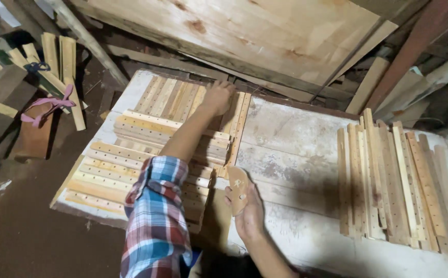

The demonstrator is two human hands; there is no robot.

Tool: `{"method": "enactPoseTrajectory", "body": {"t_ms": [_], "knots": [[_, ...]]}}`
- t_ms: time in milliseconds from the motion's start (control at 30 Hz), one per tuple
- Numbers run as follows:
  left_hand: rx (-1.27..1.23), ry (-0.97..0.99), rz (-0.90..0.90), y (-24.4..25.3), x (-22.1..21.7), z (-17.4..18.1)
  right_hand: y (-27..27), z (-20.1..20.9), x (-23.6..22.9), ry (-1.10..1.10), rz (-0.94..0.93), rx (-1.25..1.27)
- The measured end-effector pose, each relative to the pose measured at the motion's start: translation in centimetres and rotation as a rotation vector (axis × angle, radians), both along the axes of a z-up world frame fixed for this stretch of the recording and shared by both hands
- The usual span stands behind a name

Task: Sorting wooden slats and using a wooden gauge tool to align them on a work table

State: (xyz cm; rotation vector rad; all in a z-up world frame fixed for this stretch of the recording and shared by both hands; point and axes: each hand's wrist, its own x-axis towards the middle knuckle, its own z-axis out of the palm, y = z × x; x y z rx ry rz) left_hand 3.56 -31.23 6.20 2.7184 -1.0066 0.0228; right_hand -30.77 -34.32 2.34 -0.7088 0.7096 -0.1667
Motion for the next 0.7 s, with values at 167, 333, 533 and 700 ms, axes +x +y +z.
{"method": "enactPoseTrajectory", "body": {"t_ms": [167,333,533,700], "knots": [[0.294,0.175,-0.005,-5.6,0.5,0.4,0.3,0.3,1.3,-0.055,-0.137,0.171],[0.348,0.306,-0.026,-6.9,-0.6,1.4,-0.4,-0.4,1.5,-0.007,-0.223,0.119],[0.396,0.207,0.013,-7.9,2.0,-2.0,-0.6,-0.7,1.5,0.08,-0.248,0.107],[0.357,0.231,0.005,-8.3,2.5,-1.9,-0.8,0.9,0.8,-0.024,-0.321,0.165]]}}
